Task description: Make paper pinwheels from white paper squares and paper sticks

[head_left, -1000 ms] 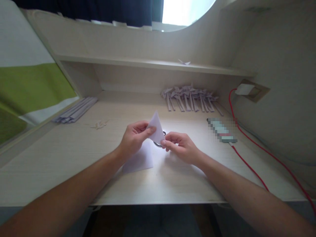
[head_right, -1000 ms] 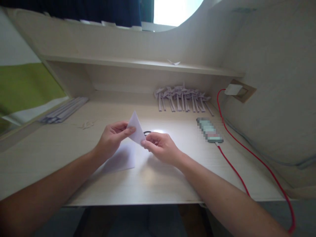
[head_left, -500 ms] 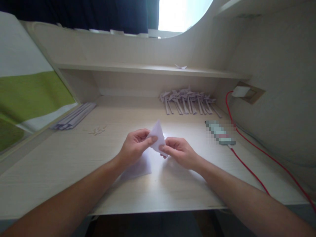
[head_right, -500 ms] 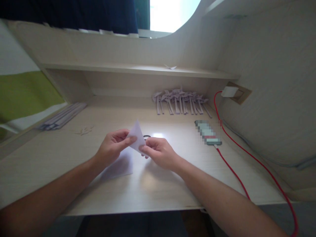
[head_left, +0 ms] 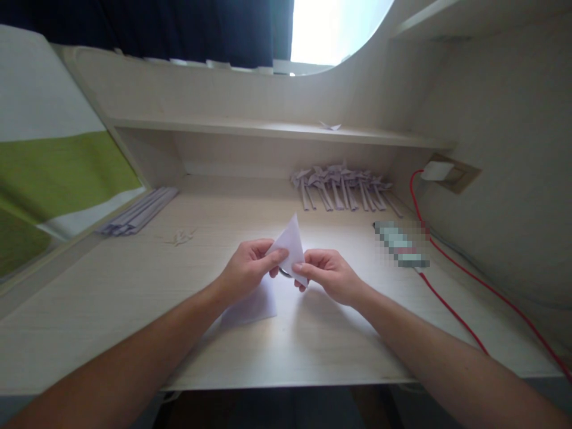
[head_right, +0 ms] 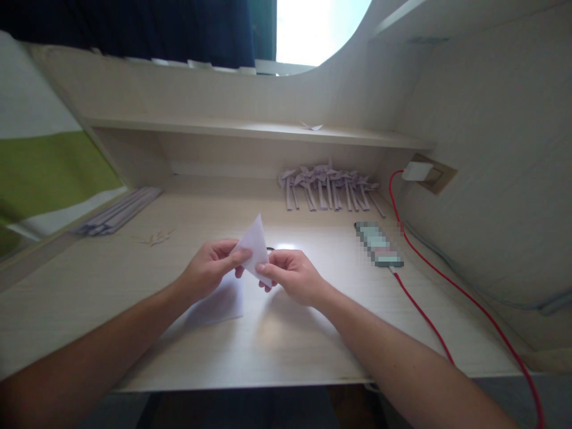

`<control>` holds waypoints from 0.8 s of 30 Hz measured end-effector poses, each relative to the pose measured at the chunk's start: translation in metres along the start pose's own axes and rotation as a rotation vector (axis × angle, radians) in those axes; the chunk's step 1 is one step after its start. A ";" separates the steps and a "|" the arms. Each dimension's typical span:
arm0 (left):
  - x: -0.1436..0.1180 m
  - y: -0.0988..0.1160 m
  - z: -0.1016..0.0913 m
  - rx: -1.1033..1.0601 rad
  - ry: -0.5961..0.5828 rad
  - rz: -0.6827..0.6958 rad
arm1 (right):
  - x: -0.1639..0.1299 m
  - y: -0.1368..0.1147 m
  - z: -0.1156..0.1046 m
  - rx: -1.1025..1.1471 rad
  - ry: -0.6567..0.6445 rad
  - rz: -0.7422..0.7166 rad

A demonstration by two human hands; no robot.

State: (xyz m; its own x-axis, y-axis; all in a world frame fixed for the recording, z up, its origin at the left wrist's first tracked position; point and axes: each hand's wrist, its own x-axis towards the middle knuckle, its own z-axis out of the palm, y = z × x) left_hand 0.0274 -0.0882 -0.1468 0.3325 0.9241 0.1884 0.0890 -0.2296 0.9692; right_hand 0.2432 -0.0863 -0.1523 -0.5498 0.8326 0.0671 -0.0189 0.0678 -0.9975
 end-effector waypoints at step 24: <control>-0.001 0.000 0.002 -0.051 -0.099 -0.028 | 0.001 0.001 -0.002 -0.001 0.083 -0.065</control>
State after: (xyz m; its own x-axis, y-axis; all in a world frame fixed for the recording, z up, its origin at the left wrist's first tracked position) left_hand 0.0294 -0.0896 -0.1473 0.4220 0.8946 0.1470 0.0526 -0.1860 0.9811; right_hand 0.2438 -0.0841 -0.1531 -0.4765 0.8690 0.1334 -0.0518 0.1238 -0.9910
